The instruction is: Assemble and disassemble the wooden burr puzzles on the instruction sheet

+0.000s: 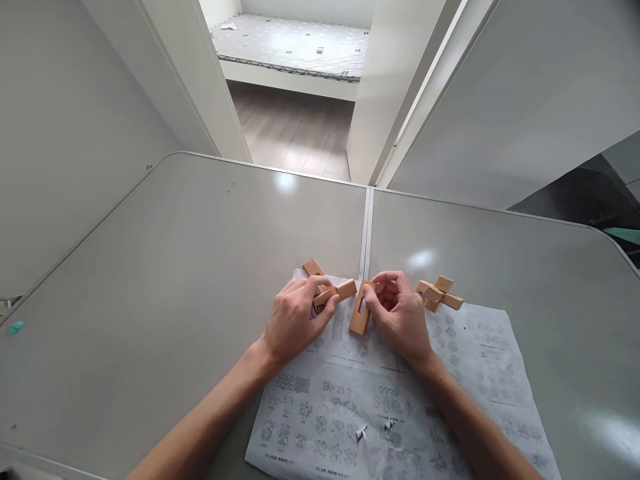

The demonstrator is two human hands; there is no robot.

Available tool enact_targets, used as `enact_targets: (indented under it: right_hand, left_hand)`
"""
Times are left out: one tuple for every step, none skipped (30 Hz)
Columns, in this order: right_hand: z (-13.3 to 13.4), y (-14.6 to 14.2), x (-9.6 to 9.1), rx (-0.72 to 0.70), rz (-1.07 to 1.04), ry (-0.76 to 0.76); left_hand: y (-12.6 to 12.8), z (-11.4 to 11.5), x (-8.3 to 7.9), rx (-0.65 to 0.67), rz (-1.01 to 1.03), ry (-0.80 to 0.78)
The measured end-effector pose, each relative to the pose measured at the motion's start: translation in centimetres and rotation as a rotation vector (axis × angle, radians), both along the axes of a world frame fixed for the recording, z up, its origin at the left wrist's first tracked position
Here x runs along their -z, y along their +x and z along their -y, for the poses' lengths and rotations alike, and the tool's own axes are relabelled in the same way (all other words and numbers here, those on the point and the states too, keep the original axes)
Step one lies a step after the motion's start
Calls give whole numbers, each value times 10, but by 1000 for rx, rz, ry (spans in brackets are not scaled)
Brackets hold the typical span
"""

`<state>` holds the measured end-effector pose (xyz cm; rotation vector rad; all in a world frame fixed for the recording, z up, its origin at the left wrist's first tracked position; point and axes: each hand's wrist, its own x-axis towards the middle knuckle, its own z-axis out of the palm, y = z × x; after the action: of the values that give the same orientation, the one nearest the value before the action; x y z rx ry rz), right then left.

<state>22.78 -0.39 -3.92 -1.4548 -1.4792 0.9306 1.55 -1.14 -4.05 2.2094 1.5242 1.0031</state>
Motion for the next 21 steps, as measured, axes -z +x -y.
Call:
enact_targets:
  right_hand:
    - [0, 0, 0, 8, 16, 7]
    - [0, -1, 1, 16, 36, 14]
    - [1, -1, 1, 22, 60, 22]
    - [1, -1, 1, 28, 89, 33]
    - [1, -2, 1, 28, 121, 44]
    - [2, -2, 1, 23, 158, 57]
    - [2, -3, 0, 15, 195, 71]
    - [2, -4, 0, 4, 231, 85]
    - [2, -4, 0, -6, 264, 97]
    - [3, -4, 0, -15, 296, 108]
    - [3, -5, 0, -22, 323, 119]
    - [3, -5, 1, -28, 345, 129]
    - [3, -5, 1, -32, 364, 137]
    - [3, -5, 2, -35, 383, 146]
    - [3, -5, 2, -36, 402, 157]
    - [3, -5, 3, -34, 422, 168]
    - [3, -5, 3, -31, 442, 177]
    - [3, -5, 4, -27, 461, 186]
    - [3, -5, 4, -24, 476, 196]
    - [3, -5, 5, -19, 488, 205]
    - [3, -5, 6, -13, 496, 212]
  left_hand:
    - [0, 0, 1, 3, -16, 12]
    - [0, 0, 2, 6, -33, 22]
    - [0, 0, 3, 11, -48, 30]
    - [1, 1, 3, 15, -62, 38]
    - [1, 1, 3, 20, -76, 47]
    - [1, 1, 3, 25, -88, 55]
    - [1, 1, 3, 31, -99, 61]
    - [2, 1, 2, 38, -110, 65]
    - [2, 1, 1, 46, -120, 66]
    - [2, 1, 0, 53, -127, 65]
    - [2, 1, -1, 59, -131, 65]
    - [3, 1, -1, 61, -132, 66]
    - [3, 1, -2, 61, -131, 67]
    - [3, 1, -2, 59, -129, 69]
    - [3, 1, -3, 56, -126, 72]
    - [3, 1, -3, 53, -123, 75]
    - [4, 1, -3, 50, -120, 78]
    - [4, 1, -3, 46, -117, 81]
    - [4, 1, -3, 42, -113, 85]
    - [4, 1, -3, 36, -110, 90]
    - [4, 1, -3, 29, -107, 95]
